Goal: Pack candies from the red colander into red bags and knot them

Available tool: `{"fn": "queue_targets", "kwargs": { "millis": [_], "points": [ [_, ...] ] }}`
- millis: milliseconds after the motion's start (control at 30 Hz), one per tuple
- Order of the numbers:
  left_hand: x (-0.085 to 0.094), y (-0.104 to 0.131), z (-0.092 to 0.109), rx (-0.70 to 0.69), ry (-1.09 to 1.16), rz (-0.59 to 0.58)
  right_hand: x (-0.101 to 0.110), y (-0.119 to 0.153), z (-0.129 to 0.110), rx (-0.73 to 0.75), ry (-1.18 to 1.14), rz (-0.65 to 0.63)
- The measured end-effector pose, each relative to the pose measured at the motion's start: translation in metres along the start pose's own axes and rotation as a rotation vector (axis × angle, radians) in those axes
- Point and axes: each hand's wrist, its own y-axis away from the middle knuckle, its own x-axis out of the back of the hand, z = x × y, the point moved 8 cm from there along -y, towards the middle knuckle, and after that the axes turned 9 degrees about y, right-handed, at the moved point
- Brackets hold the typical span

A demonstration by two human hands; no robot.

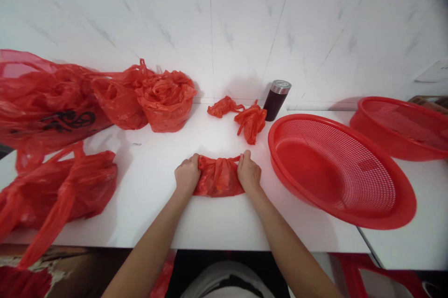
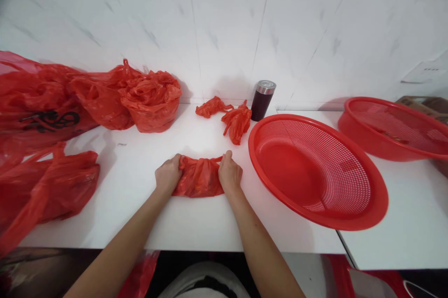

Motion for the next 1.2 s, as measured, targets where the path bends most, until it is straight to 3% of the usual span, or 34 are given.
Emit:
{"fn": "queue_targets", "kwargs": {
  "millis": [467,700,800,900,1033,1133,1200],
  "points": [
    [0.010,0.002,-0.033,0.198,0.092,0.062,0.007,0.001,0.014,-0.092,-0.248,0.113],
    [0.019,0.004,-0.030,0.122,0.165,0.025,0.015,0.002,0.019,-0.075,-0.480,0.193],
    [0.042,0.004,-0.014,0.067,0.204,0.062,0.019,0.004,0.018,-0.020,-0.599,0.220],
    [0.061,0.006,0.028,-0.100,0.251,0.106,0.020,0.005,0.018,0.010,-0.693,0.243],
    [0.046,0.009,0.091,-0.359,0.301,-0.084,0.023,0.010,0.022,0.015,-0.788,0.261],
    [0.033,0.009,0.101,-0.404,0.317,-0.267,0.027,0.013,0.028,-0.032,-0.852,0.289],
    [0.041,0.008,0.094,-0.391,0.355,-0.321,0.026,0.013,0.032,-0.069,-0.898,0.291]
  ]
}}
